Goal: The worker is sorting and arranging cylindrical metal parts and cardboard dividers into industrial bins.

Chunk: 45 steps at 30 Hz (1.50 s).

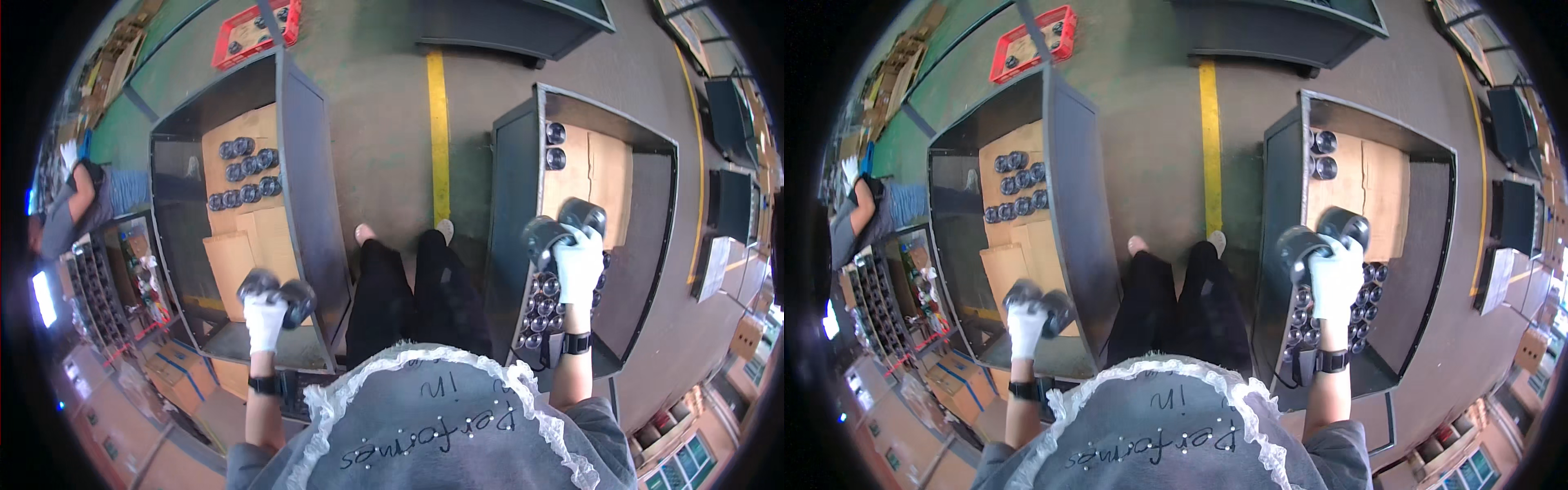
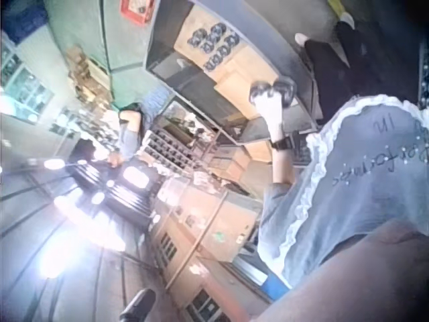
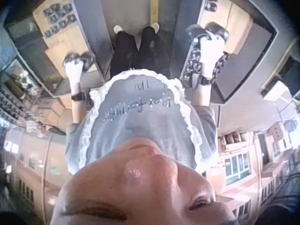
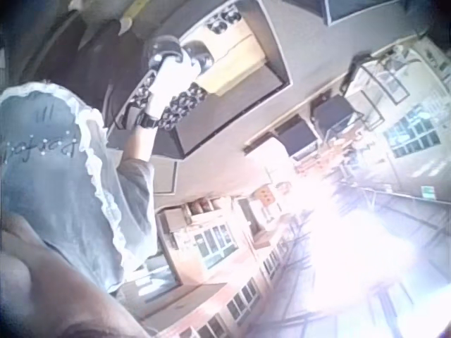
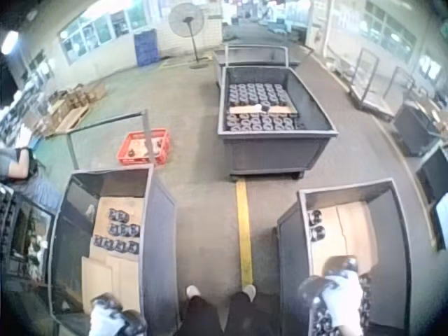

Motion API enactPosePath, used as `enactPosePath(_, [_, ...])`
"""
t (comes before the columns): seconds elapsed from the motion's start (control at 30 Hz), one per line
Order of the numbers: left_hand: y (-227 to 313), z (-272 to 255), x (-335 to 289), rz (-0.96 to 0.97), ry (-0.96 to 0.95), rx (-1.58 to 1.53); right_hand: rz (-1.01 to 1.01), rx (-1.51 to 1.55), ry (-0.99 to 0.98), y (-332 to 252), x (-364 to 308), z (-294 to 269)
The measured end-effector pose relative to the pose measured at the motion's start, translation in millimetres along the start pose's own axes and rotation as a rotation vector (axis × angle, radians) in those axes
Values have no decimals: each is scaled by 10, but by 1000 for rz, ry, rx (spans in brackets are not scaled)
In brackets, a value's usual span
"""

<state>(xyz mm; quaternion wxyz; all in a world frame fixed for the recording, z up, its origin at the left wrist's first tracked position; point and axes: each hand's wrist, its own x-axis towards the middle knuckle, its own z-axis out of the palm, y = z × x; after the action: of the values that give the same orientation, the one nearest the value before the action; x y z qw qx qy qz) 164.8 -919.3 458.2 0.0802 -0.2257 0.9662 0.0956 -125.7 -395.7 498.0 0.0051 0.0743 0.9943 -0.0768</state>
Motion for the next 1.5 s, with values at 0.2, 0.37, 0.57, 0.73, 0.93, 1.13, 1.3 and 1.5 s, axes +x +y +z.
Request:
enactPosePath(0.2, [2300, -162, 1502, 227, -139, 34, 526, 100, -8, 1286, -203, -234])
enactPosePath(0.37, [3907, -237, 2363, 369, -203, 10, 704, 154, -18, 1503, -338, -200])
enactPosePath(0.57, [5570, 33, 3046, 931, -73, -9, 1023, 228, -66, 1789, -306, 170])
enactPosePath(0.73, [6826, 570, 3347, 1569, -269, 64, 1055, 226, -67, 1898, 156, 586])
enactPosePath(0.93, [8290, 2036, 3503, 1455, -650, 198, 540, 160, -52, 2373, 1319, 1467])
enactPosePath(1.13, [9216, 3262, 3625, 1480, -507, 220, 828, 305, -77, 2816, 2624, 2521])
enactPosePath(1.3, [9499, 4049, 3825, 829, -832, -170, 1099, 753, 155, 2925, 3343, 3211])
enactPosePath(1.5, [9361, 4428, 3899, 1016, -712, 18, 1188, 791, 24, 2868, 3520, 3705])
